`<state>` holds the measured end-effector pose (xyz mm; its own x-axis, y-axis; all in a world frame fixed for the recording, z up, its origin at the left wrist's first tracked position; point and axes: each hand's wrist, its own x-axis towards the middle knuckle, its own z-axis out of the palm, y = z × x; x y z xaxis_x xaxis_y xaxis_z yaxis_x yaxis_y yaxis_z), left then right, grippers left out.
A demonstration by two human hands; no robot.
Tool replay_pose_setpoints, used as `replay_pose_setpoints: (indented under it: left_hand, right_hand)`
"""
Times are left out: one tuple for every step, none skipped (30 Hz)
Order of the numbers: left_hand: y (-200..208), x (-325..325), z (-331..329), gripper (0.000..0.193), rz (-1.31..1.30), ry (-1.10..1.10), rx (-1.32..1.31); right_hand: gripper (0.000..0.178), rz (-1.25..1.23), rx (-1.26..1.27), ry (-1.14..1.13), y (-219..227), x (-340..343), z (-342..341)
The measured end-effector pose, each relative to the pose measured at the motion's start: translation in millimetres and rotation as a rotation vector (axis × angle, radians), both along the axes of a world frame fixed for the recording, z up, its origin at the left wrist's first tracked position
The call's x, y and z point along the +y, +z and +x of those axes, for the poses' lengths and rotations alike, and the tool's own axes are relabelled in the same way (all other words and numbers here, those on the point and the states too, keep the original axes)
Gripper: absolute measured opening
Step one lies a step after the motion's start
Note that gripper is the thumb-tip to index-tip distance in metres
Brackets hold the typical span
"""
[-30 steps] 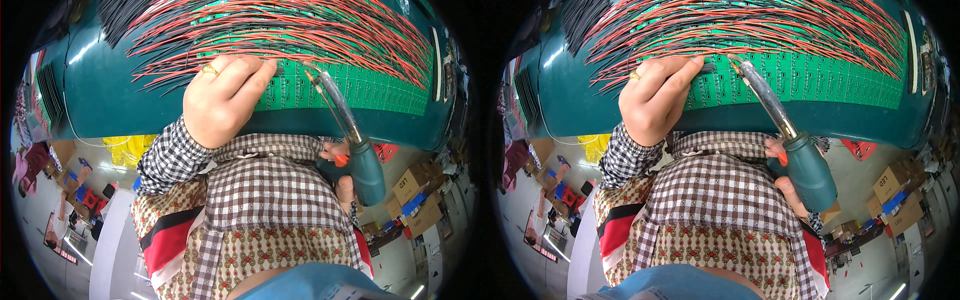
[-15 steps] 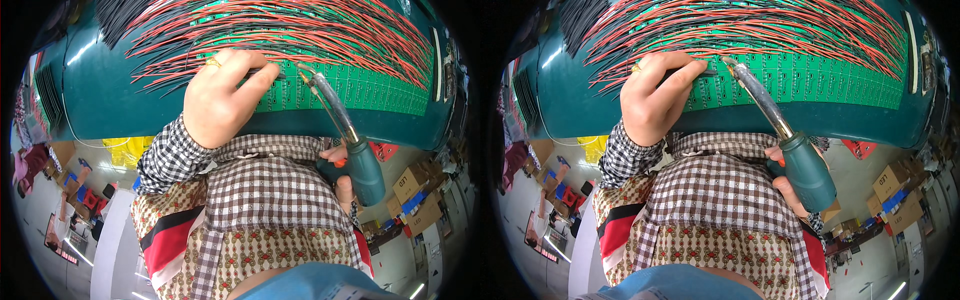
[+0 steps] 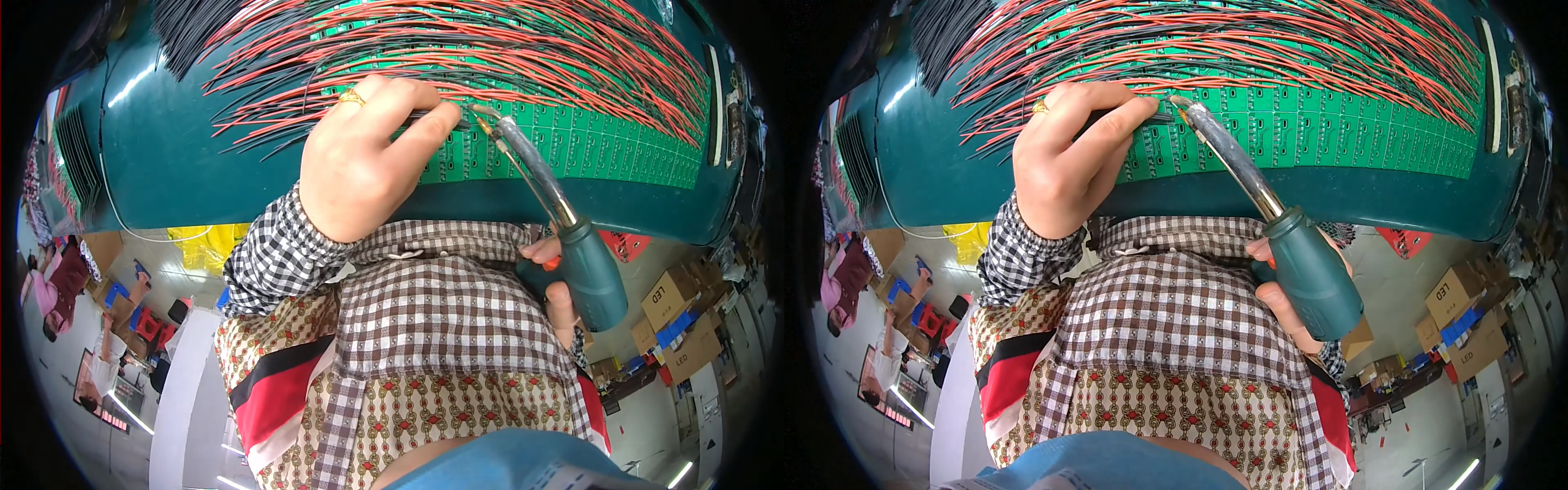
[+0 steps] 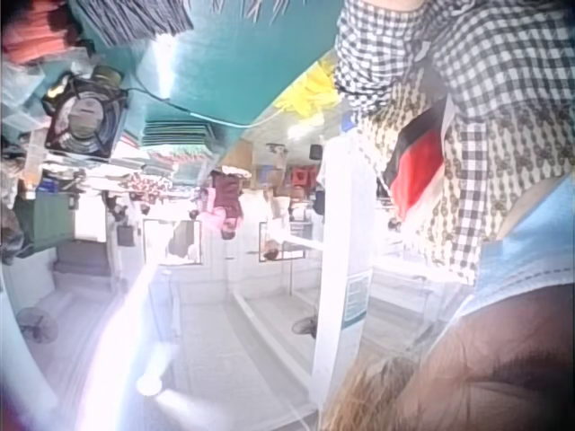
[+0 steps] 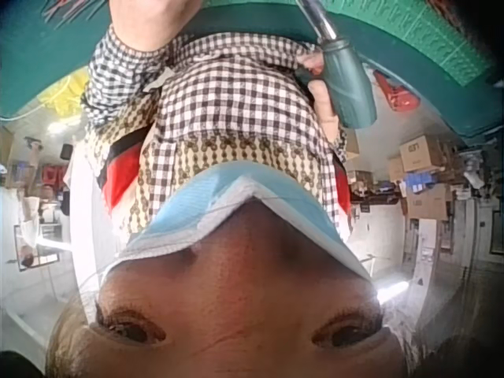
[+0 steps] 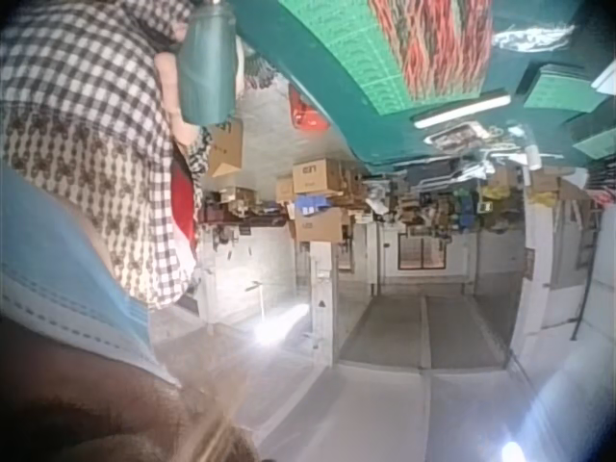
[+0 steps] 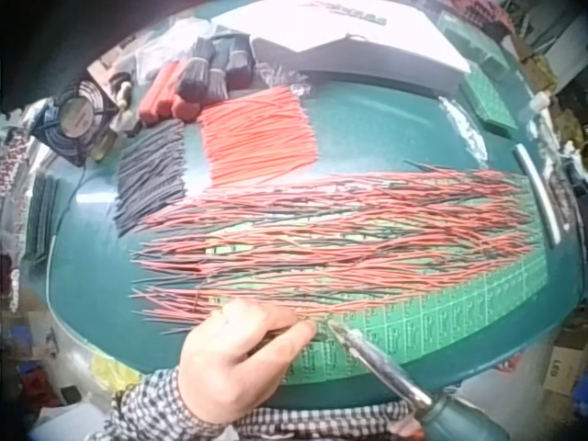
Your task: The person positions wires onto a circuit board with their hand and solders the connections in place using a handheld soldering gun.
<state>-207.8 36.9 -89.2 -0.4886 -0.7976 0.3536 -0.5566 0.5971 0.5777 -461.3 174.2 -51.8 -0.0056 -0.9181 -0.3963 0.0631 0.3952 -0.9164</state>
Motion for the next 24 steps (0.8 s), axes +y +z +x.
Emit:
replay_pose_setpoints:
  left_hand:
    - [0, 0, 0, 0.036, 0.003, 0.000, -0.011]
    - [0, 0, 0, 0.036, 0.001, 0.001, 0.001]
    - [0, 0, 0, 0.036, 0.002, 0.002, 0.001]
    - [0, 0, -1, 0.036, 0.005, 0.001, -0.011]
    - [0, 0, -1, 0.036, 0.004, 0.003, 0.002]
    - [0, 0, -1, 0.036, 0.003, 0.004, 0.001]
    - [0, 0, -1, 0.036, 0.006, 0.002, -0.011]
    - [0, 0, 0, 0.036, 0.003, 0.004, 0.001]
    - [-1, 0, 0, 0.036, -0.001, 0.004, 0.003]
    - [-1, 0, 0, 0.035, -0.002, 0.003, -0.006]
    - [-1, 0, 0, 0.035, -0.005, 0.004, 0.006]
    - [-1, 0, -1, 0.035, -0.001, 0.006, 0.009]
    - [-1, 0, -1, 0.035, 0.006, 0.005, 0.000]
    - [-1, 0, -1, 0.035, 0.002, 0.007, 0.012]
    - [0, 0, -1, 0.035, -0.005, 0.007, 0.010]
    - [0, -1, -1, 0.035, -0.012, 0.006, 0.008]
    - [1, -1, -1, 0.035, -0.012, 0.006, 0.008]
    - [1, -1, -1, 0.035, -0.010, 0.005, 0.007]
    - [1, -1, -1, 0.035, -0.009, 0.005, 0.006]
    - [1, -2, -1, 0.035, -0.010, 0.004, 0.006]
    - [0, -2, -1, 0.035, -0.009, 0.006, 0.011]
    - [-1, -1, -1, 0.035, -0.019, -0.002, 0.001]
    - [-1, 0, -1, 0.035, -0.010, 0.008, 0.014]
    - [-2, 1, -2, 0.036, -0.002, 0.006, 0.026]
  right_hand:
    - [0.057, 0.008, -0.006, -0.003, 0, 0, -1]
    - [0.057, -0.001, -0.005, 0.004, -1, -1, -1]
    - [0.057, 0.004, 0.006, 0.019, -1, -1, -2]
    - [0.057, 0.004, 0.010, 0.016, -1, -1, -2]
    - [0.057, 0.009, 0.017, 0.034, -1, -2, -1]
    - [0.057, -0.001, 0.019, 0.039, -2, -2, -1]
    - [0.056, -0.003, 0.017, 0.016, -1, -2, -1]
    - [0.056, -0.011, 0.021, 0.044, -1, -2, 0]
    - [0.056, 0.007, 0.017, 0.012, 0, -1, 1]
    - [0.056, 0.026, 0.011, -0.026, 1, 0, 3]
    - [0.056, 0.026, 0.013, -0.021, 2, -1, 4]
    - [0.055, 0.025, 0.023, -0.006, 3, -2, 4]
    - [0.055, 0.033, 0.034, -0.026, 4, -3, 6]
    - [0.055, 0.025, 0.032, 0.007, 5, -3, 8]
    - [0.055, -0.004, 0.021, -0.051, 6, -3, 11]
    - [0.054, -0.026, 0.009, -0.095, 6, -4, 12]
    - [0.054, -0.032, 0.009, -0.108, 6, -4, 14]
    - [0.053, -0.048, -0.006, -0.092, 5, -5, 13]
    - [0.052, -0.068, -0.031, -0.104, 4, -5, 13]
    - [0.052, -0.065, -0.021, -0.076, 4, -4, 11]
    - [0.052, -0.054, -0.038, -0.082, 2, -3, 10]
    - [0.052, -0.043, -0.056, -0.088, 2, 0, 8]
    - [0.052, -0.045, -0.057, -0.088, 3, 1, 5]
    - [0.051, -0.060, -0.028, -0.038, 4, 3, 3]
